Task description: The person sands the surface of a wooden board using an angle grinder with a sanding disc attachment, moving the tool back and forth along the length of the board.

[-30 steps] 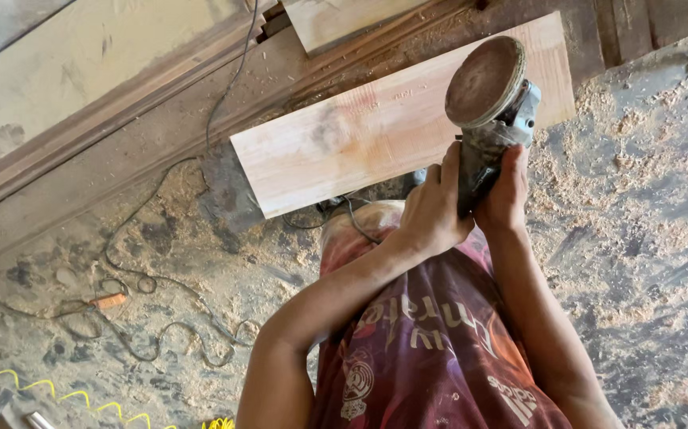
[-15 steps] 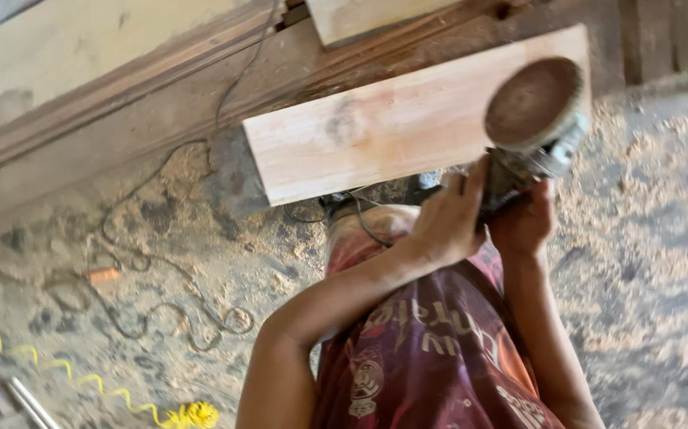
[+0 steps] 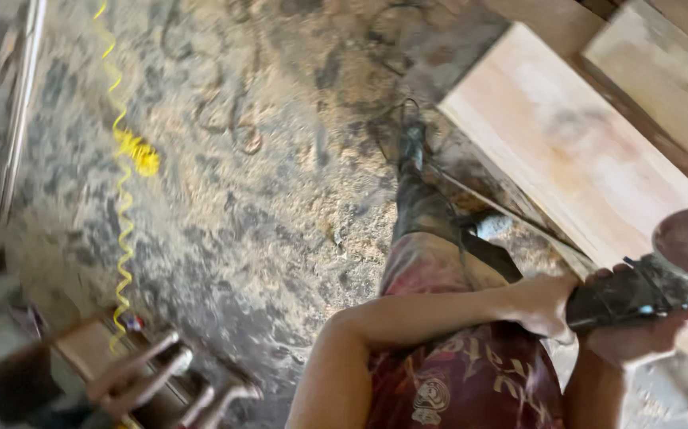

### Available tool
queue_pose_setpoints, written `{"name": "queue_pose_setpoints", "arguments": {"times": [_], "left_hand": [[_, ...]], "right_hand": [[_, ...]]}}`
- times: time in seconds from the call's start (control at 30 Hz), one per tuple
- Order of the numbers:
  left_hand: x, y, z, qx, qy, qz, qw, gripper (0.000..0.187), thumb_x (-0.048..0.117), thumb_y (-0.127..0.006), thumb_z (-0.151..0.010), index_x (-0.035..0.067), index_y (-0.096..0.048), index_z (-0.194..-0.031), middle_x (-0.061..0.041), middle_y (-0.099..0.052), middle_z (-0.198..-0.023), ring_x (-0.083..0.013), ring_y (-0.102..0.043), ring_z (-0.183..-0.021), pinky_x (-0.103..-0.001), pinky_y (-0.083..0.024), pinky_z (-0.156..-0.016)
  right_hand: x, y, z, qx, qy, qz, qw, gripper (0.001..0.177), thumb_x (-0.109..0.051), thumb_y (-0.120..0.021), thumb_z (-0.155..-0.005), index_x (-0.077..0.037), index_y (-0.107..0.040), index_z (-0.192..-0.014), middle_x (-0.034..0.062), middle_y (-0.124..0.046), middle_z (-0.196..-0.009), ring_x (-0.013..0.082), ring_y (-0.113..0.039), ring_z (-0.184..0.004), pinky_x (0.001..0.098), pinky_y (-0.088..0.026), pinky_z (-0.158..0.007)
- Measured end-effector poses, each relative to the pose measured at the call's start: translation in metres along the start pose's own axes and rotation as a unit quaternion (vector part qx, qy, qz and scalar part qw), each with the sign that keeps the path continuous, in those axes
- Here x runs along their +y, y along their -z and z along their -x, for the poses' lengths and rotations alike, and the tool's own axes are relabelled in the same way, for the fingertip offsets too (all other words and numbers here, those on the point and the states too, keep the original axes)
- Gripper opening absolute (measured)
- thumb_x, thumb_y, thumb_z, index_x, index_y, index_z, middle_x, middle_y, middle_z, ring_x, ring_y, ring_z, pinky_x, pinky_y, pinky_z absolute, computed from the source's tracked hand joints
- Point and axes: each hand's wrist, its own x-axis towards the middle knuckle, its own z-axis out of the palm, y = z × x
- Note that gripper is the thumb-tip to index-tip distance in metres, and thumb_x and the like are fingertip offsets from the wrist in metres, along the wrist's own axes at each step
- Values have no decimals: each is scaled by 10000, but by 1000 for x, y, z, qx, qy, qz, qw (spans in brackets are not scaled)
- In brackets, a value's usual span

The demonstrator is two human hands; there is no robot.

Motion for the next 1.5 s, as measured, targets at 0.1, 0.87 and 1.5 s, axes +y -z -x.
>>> {"name": "queue_pose_setpoints", "arguments": {"times": [0.1,0.87,1.5], "left_hand": [[-3,7,17,64,-52,-3,997,875,195,-867,-631,-61,-444,-1353,-227,-741,-1002,-331,-762,-881,-414,-623,-836],[-78,103,171,181,-112,-30,977,798,274,-837,-638,-38,-508,-1295,-261,-723,-1032,-401,-727,-980,-452,-585,-884],[-92,197,157,172,-394,416,801,488,-16,-841,-872,-57,-583,-1284,-211,-722,-1078,-320,-753,-1044,-515,-660,-942]], "right_hand": [[0,8,-5,-68,-29,15,997,684,-603,-413,-1114,16,-491,-1396,172,-715,-1060,243,-752,-918,357,-649,-870],[102,-208,43,-20,14,50,998,721,-548,-404,-1120,9,-343,-1572,174,-631,-1087,264,-655,-931,388,-605,-901],[128,-197,37,-388,-193,311,846,602,-507,-758,-847,-39,-607,-1194,150,-652,-1123,260,-662,-946,427,-595,-772]]}}
